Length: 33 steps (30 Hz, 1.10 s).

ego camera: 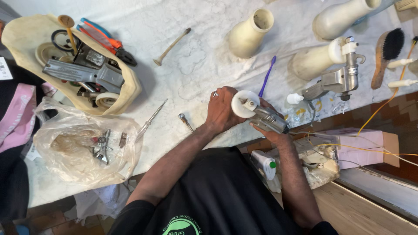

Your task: The person assembles a spray gun by inserting a spring and nozzle, then tightening components with a screwdriver and pliers. They attach a container and test the spray into a white jug.

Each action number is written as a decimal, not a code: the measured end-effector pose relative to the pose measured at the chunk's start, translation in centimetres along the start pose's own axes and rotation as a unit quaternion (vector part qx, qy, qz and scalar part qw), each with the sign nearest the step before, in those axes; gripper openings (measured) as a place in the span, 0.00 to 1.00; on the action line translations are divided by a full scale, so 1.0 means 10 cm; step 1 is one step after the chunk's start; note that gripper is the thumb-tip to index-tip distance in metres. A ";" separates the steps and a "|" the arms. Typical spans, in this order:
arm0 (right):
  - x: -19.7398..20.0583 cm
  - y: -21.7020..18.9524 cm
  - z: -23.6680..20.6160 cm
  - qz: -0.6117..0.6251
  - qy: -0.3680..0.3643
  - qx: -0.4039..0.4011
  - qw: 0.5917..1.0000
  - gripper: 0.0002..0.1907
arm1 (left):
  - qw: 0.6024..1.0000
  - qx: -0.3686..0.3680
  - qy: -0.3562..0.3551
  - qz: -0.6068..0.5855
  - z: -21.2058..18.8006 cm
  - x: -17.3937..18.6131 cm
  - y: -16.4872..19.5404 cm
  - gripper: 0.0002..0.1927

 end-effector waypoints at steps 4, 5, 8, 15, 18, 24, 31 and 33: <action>0.15 -0.48 0.05 -0.091 -0.031 -0.097 0.991 0.38 | 0.986 -0.083 0.128 -0.065 -0.10 0.36 0.18 0.53; 0.32 -0.57 -0.01 -0.151 -0.063 -0.229 0.960 0.41 | 0.984 -0.105 0.120 -0.079 -0.14 0.48 0.19 0.57; 0.89 -1.14 0.07 -0.195 0.063 -0.141 0.968 0.21 | 0.988 -0.078 0.082 -0.107 -0.24 0.78 0.10 0.55; 0.50 -2.09 0.44 -0.245 0.137 0.215 0.935 0.09 | 0.959 0.124 0.204 -0.150 -0.78 1.23 -0.51 0.16; 0.31 -2.21 0.61 -0.277 0.117 0.220 0.928 0.09 | 0.949 0.174 0.234 -0.121 -0.99 1.35 -0.76 0.13; 0.13 -2.28 0.53 -0.258 0.140 0.228 0.929 0.08 | 0.935 0.220 0.271 -0.060 -1.29 1.47 -1.22 0.10; -0.02 -2.29 0.10 -0.131 0.198 0.335 0.912 0.08 | 0.985 0.061 0.153 0.054 -1.19 1.34 -1.04 0.25; -0.32 -2.20 -0.05 -0.059 0.078 0.278 0.956 0.08 | 0.990 0.007 0.099 0.100 -1.09 1.30 -1.02 0.27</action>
Point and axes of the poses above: each hand's wrist, its own z-axis towards the middle knuckle, its own x-axis out of the back of the hand, y = z × x, the point moved 3 cm from there along z, towards the middle knuckle, and after that the axes turned 15 degrees about y, right-handed, at the moved point
